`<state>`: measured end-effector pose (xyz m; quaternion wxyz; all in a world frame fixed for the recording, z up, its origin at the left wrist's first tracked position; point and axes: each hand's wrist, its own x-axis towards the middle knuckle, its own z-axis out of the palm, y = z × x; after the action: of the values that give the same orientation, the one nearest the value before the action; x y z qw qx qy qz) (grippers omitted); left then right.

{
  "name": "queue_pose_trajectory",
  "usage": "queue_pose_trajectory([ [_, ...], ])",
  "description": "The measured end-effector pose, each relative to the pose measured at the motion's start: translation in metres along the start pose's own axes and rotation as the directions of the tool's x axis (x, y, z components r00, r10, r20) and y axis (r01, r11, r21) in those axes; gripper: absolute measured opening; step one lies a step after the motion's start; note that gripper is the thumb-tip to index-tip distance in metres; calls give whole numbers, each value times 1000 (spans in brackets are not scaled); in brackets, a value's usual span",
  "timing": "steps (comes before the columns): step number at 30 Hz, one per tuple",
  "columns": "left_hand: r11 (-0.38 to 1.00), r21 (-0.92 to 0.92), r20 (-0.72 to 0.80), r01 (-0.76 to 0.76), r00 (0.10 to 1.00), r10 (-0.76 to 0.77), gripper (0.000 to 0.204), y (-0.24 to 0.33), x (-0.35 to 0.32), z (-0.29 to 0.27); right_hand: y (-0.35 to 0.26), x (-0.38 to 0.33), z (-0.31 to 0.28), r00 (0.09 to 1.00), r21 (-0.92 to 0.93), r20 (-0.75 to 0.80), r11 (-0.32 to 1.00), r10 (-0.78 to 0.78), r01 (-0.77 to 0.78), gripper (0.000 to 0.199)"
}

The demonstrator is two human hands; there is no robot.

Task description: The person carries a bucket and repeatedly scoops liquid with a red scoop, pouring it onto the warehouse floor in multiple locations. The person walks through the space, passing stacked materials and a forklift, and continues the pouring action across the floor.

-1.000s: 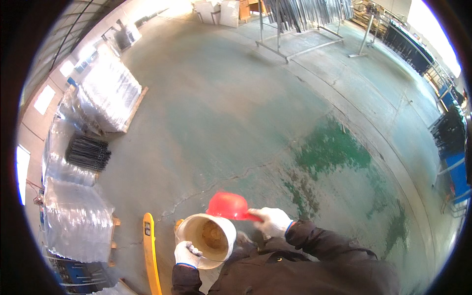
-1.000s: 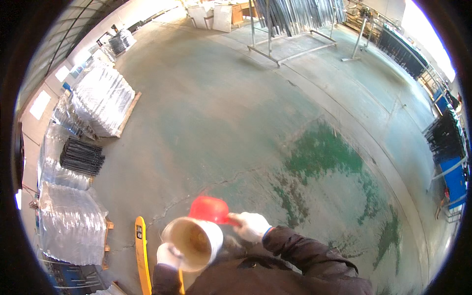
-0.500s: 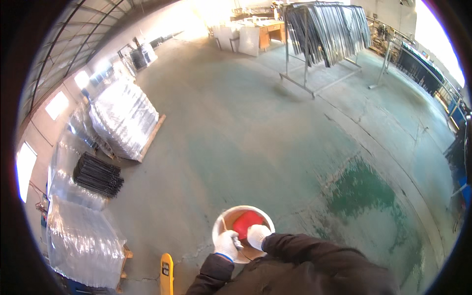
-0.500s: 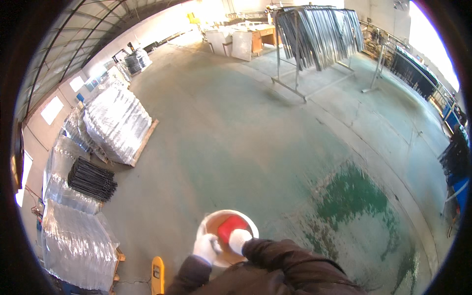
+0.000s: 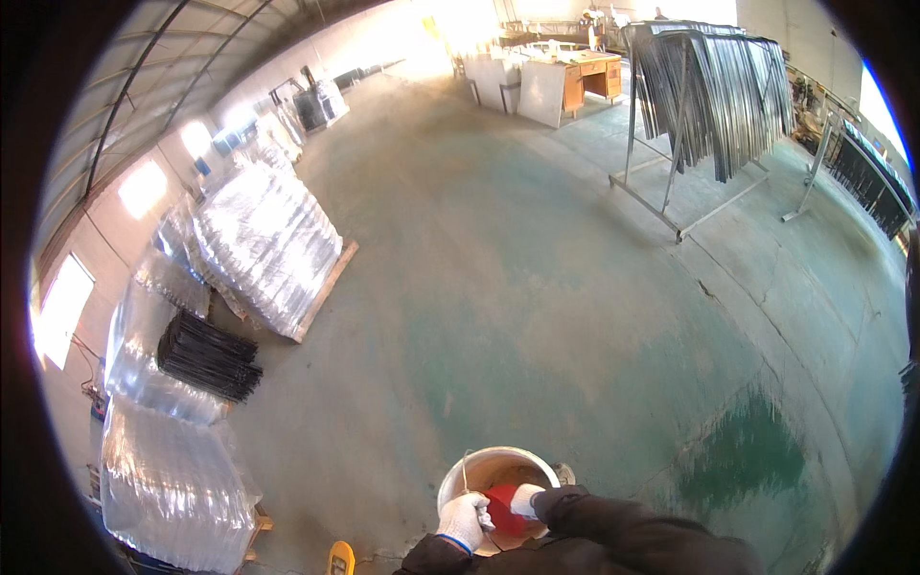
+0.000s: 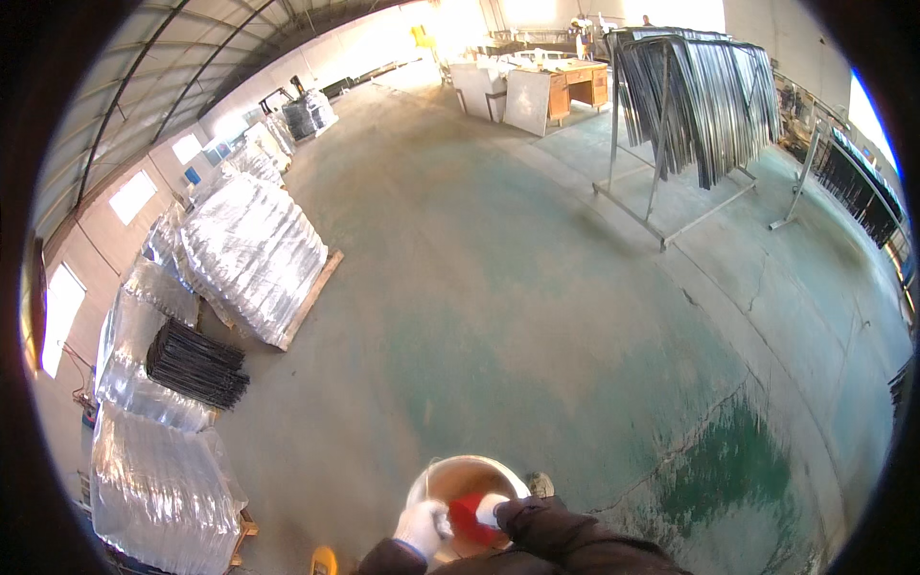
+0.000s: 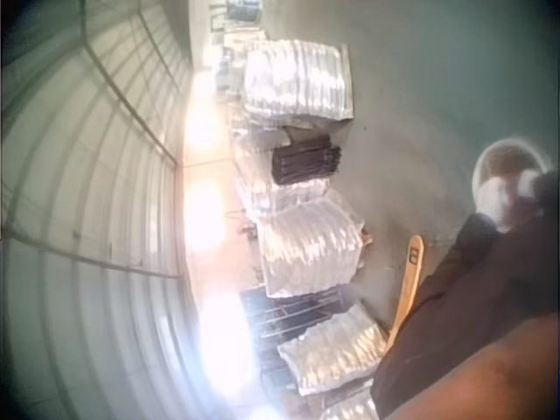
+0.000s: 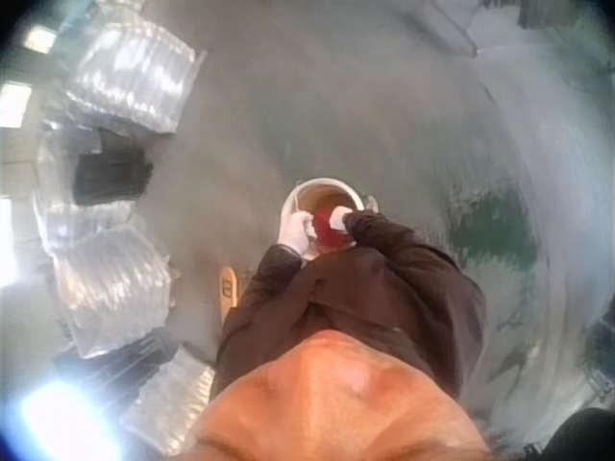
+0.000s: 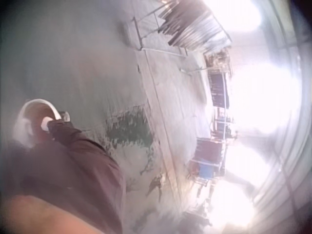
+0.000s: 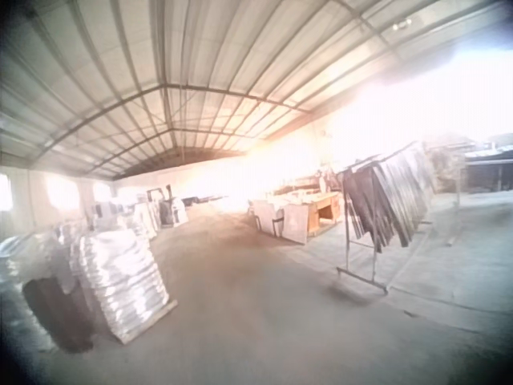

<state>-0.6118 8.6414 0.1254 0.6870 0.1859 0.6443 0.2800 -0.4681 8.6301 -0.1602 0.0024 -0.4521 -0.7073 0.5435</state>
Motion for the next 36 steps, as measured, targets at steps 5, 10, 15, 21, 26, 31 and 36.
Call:
queue_pose_trajectory([
  [5,1000,-18,-85,15,996,-17,16,80,74,-19,-39,42,-126,997,42,48,998,-55,53,20],
  [10,992,-124,-93,35,995,-47,15,141,175,-76,-89,49,-244,989,565,94,812,115,-148,49],
  [15,947,-302,-113,112,982,-152,19,210,269,-129,-100,74,-322,933,920,112,320,342,-227,46],
  [21,964,-236,-180,126,969,-170,22,304,373,-177,-36,154,-390,909,874,42,-457,415,168,22],
  [26,996,84,-232,35,973,-15,25,358,480,-217,58,222,-411,764,550,55,-659,643,514,22],
  [31,967,-190,-294,167,931,-218,19,433,565,-272,94,238,-400,455,289,102,-464,885,837,22],
  [36,897,442,-260,19,959,108,20,539,596,-301,116,223,-425,239,48,382,-278,893,959,19],
])
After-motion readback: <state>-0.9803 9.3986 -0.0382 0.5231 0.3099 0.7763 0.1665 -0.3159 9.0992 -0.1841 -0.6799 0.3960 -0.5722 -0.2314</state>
